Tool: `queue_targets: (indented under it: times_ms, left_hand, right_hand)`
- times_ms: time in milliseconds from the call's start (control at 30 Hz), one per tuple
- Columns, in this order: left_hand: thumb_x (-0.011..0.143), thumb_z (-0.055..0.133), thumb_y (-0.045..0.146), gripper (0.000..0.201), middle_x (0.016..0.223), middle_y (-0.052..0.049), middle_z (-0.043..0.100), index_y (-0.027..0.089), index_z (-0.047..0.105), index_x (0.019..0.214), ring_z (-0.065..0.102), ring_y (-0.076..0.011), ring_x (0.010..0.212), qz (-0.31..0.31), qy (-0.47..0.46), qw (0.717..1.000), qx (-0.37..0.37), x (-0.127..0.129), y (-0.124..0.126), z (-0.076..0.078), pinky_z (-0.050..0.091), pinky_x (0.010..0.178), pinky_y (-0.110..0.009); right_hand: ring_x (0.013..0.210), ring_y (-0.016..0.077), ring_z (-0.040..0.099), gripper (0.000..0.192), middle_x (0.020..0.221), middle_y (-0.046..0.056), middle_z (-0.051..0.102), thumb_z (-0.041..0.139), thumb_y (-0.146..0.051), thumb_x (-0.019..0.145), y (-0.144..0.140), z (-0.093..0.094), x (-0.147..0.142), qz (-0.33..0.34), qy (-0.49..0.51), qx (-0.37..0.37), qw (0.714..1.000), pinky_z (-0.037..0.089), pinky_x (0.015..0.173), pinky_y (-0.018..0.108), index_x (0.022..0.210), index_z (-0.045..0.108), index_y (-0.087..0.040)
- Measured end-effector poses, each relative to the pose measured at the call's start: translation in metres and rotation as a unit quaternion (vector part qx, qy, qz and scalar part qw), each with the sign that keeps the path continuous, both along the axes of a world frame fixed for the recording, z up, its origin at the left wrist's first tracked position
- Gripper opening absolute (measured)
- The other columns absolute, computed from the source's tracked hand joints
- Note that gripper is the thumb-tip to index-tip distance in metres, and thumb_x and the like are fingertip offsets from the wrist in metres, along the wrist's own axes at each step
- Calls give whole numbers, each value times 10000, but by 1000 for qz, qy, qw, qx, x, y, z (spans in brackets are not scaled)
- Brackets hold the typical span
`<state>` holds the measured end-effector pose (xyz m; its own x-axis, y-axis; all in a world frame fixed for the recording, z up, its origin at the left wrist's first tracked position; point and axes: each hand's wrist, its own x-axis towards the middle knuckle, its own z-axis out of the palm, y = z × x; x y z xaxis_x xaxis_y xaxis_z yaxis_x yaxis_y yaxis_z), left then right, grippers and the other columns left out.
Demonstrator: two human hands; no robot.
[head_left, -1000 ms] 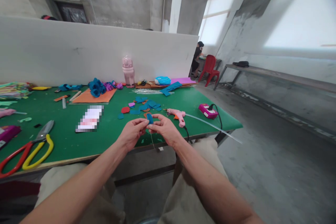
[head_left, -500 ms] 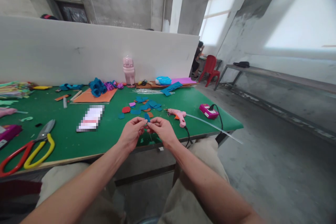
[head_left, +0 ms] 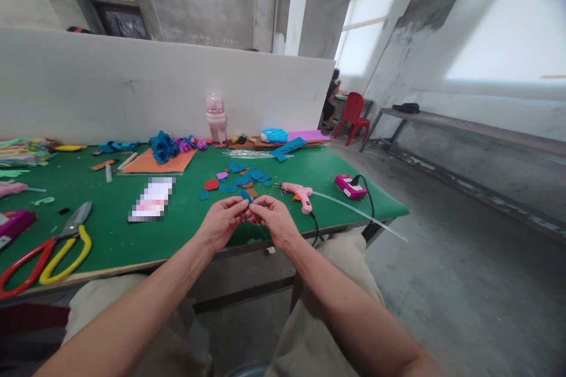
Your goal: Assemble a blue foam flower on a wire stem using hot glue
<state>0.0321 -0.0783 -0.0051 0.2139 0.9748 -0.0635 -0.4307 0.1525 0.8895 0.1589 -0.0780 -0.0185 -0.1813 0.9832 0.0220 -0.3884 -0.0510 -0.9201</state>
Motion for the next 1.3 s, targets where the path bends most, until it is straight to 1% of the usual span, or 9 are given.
queue_targets:
  times_ms: [133, 300, 400, 633, 700, 767, 967, 1200, 1300]
  left_hand:
    - [589, 724, 236, 187, 562, 11, 577, 112, 598, 649, 526, -67, 526, 5, 8, 1000, -1, 0, 0, -1, 413, 539, -196]
    - [584, 726, 249, 193, 551, 12, 574, 114, 592, 614, 515, -62, 514, 4, 16, 1000, 5, -1, 2, -3, 403, 535, -196]
    - [579, 729, 245, 197, 520, 25, 552, 119, 578, 591, 499, -55, 492, 5, 11, 1000, 4, -2, 3, -3, 396, 525, -192]
    - [558, 743, 243, 240, 503, 44, 508, 126, 534, 578, 462, -45, 461, 22, 8, 1000, 2, -3, 3, 1, 391, 480, -180]
    - [556, 744, 249, 256, 494, 50, 490, 129, 519, 577, 436, -38, 442, 22, 16, 1000, 1, -3, 2, 2, 379, 454, -172]
    - [560, 742, 249, 268, 493, 50, 482, 134, 500, 577, 437, -41, 443, 18, 19, 1000, 1, -4, 2, 2, 377, 447, -171]
    - [600, 716, 267, 252, 534, 34, 516, 141, 499, 627, 480, -64, 470, -7, 22, 1000, 16, -4, 3, 0, 398, 468, -193]
    - [609, 707, 282, 223, 522, 18, 510, 115, 561, 592, 465, -62, 479, -10, 60, 998, 18, -4, 2, 3, 389, 473, -192]
    - [613, 704, 281, 202, 533, 18, 514, 117, 585, 618, 462, -63, 487, -12, 63, 998, 22, -4, 0, 6, 380, 473, -190]
  right_hand:
    - [485, 100, 555, 173, 540, -17, 609, 653, -308, 602, 0, -1, -3, -38, -44, 22, 998, 472, 544, 241, 640, 554, -171]
    - [534, 136, 588, 128, 571, -17, 599, 585, -318, 670, -1, -1, -3, -73, -156, 118, 978, 481, 559, 261, 653, 561, -193]
    - [566, 146, 601, 113, 601, -14, 599, 549, -305, 707, -3, 0, -1, -78, -197, 165, 963, 478, 581, 264, 670, 574, -201]
    - [651, 155, 603, 104, 697, 0, 635, 554, -296, 715, -9, -2, -2, -69, -237, 206, 947, 466, 638, 271, 760, 599, -213]
    - [641, 150, 599, 97, 703, 0, 642, 559, -296, 713, -9, -3, -2, -58, -238, 203, 948, 464, 640, 271, 749, 600, -216]
    - [589, 140, 591, 94, 677, -1, 641, 560, -296, 710, -9, -3, -2, -37, -220, 183, 958, 465, 611, 269, 722, 596, -210]
    - [504, 104, 552, 138, 615, -2, 629, 621, -317, 652, -7, 0, -3, 8, -120, 103, 987, 465, 547, 243, 652, 578, -186]
    - [486, 87, 541, 174, 597, -1, 634, 662, -324, 618, -7, 1, -2, 13, -86, 82, 993, 457, 537, 226, 648, 591, -168]
    - [484, 77, 540, 182, 601, -2, 637, 671, -317, 614, -6, 0, -1, 30, -55, 66, 996, 449, 537, 215, 652, 587, -161]
